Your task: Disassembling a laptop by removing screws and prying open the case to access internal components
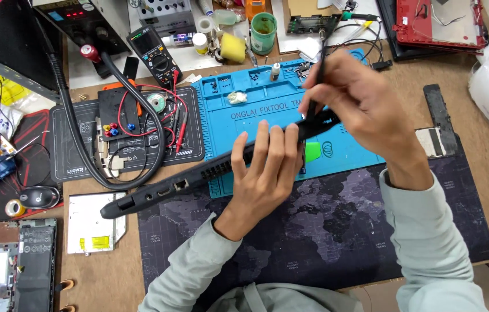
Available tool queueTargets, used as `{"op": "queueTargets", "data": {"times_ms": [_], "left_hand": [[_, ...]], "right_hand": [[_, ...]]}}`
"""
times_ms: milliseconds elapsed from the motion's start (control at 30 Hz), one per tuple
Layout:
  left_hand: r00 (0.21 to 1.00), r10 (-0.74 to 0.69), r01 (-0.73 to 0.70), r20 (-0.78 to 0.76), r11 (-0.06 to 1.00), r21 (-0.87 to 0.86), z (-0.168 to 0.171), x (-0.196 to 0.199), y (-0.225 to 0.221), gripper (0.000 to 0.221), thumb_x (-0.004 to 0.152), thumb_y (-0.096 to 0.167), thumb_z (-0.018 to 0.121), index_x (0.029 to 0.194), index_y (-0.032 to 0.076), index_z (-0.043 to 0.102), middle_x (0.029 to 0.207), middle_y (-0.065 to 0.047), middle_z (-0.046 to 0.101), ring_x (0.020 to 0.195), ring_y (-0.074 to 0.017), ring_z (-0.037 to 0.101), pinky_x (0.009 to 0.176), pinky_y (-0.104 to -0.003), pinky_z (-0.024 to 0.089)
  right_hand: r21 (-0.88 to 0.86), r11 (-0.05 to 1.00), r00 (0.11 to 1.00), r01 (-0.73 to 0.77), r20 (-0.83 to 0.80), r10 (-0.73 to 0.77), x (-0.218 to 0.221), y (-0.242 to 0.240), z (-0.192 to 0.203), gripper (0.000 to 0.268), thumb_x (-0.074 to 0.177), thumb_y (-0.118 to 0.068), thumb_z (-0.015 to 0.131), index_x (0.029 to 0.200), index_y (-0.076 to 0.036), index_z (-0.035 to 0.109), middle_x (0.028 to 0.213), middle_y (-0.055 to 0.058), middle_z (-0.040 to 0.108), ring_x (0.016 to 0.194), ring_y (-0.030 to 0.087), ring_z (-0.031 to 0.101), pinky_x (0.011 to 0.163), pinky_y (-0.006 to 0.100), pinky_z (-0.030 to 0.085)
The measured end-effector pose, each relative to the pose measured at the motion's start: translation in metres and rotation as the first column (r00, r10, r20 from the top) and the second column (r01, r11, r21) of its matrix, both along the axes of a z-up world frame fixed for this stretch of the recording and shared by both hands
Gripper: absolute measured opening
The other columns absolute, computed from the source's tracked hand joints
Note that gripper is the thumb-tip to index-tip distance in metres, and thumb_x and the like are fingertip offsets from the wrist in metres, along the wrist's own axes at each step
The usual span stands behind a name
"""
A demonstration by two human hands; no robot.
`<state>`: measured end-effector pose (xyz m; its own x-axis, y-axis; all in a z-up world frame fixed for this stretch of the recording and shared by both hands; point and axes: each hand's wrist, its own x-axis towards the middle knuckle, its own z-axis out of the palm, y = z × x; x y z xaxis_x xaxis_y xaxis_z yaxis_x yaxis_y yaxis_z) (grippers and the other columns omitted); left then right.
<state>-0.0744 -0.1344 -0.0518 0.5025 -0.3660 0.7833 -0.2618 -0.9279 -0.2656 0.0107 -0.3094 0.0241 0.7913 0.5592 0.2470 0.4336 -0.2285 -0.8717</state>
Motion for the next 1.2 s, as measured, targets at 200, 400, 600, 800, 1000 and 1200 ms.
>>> {"op": "queueTargets", "data": {"times_ms": [200, 400, 600, 800, 1000, 1200], "left_hand": [[0.999, 0.031, -0.032, -0.036, 0.999, -0.016, -0.005, 0.017, 0.008, 0.032, 0.105, 0.033, 0.070, 0.127, 0.010, 0.068, 0.117, -0.007, 0.066, 0.113, -0.0236, 0.072, 0.100, -0.044, 0.046], [0.999, 0.019, -0.021, -0.032, 0.997, -0.069, -0.005, 0.032, 0.006, 0.030, 0.105, 0.031, 0.067, 0.123, 0.007, 0.068, 0.115, -0.009, 0.067, 0.113, -0.0258, 0.070, 0.099, -0.045, 0.046], [0.998, 0.028, -0.032, -0.051, 0.996, -0.082, -0.006, 0.033, 0.007, 0.031, 0.105, 0.031, 0.069, 0.125, 0.007, 0.067, 0.119, -0.009, 0.066, 0.118, -0.0271, 0.069, 0.102, -0.048, 0.047], [0.996, 0.012, -0.018, -0.084, 0.998, -0.068, -0.002, 0.033, 0.011, 0.032, 0.106, 0.028, 0.071, 0.127, 0.004, 0.066, 0.120, -0.010, 0.065, 0.121, -0.0267, 0.068, 0.103, -0.048, 0.046], [0.992, -0.040, 0.020, -0.124, 0.988, -0.153, 0.004, 0.043, 0.011, 0.029, 0.105, 0.023, 0.071, 0.124, 0.002, 0.067, 0.120, -0.014, 0.067, 0.123, -0.0294, 0.066, 0.104, -0.053, 0.044], [0.987, 0.007, -0.035, -0.160, 0.985, -0.170, 0.009, 0.045, 0.009, 0.030, 0.105, 0.028, 0.071, 0.121, 0.003, 0.067, 0.118, -0.013, 0.066, 0.122, -0.0281, 0.065, 0.105, -0.052, 0.044]], "right_hand": [[0.519, 0.795, 0.945, 0.314, -0.093, -0.313, 0.001, -0.029, -0.051, 0.013, 0.119, -0.016, 0.053, 0.130, -0.014, 0.046, 0.117, 0.010, 0.061, 0.105, 0.022, 0.066, 0.097, 0.035, 0.067], [0.642, 0.657, 0.919, 0.395, -0.276, -0.282, 0.009, -0.034, -0.090, 0.018, 0.113, -0.010, 0.058, 0.123, -0.016, 0.045, 0.118, 0.012, 0.063, 0.107, 0.028, 0.071, 0.099, 0.037, 0.066], [0.628, 0.677, 0.923, 0.384, -0.282, -0.263, 0.016, -0.016, -0.092, 0.017, 0.112, -0.018, 0.059, 0.119, -0.019, 0.044, 0.115, 0.011, 0.065, 0.108, 0.022, 0.069, 0.092, 0.031, 0.063], [0.620, 0.671, 0.909, 0.406, -0.347, -0.230, 0.023, -0.015, -0.108, 0.016, 0.111, -0.017, 0.059, 0.117, -0.019, 0.044, 0.112, 0.008, 0.065, 0.101, 0.016, 0.067, 0.087, 0.026, 0.062], [0.622, 0.673, 0.901, 0.400, -0.403, -0.163, 0.028, -0.013, -0.140, 0.020, 0.107, -0.015, 0.063, 0.114, -0.019, 0.045, 0.107, 0.002, 0.060, 0.099, 0.011, 0.064, 0.088, 0.028, 0.060], [0.593, 0.703, 0.897, 0.392, -0.416, -0.149, 0.025, -0.006, -0.154, 0.019, 0.106, -0.016, 0.063, 0.111, -0.020, 0.045, 0.107, -0.002, 0.050, 0.099, 0.007, 0.058, 0.088, 0.028, 0.057]]}}
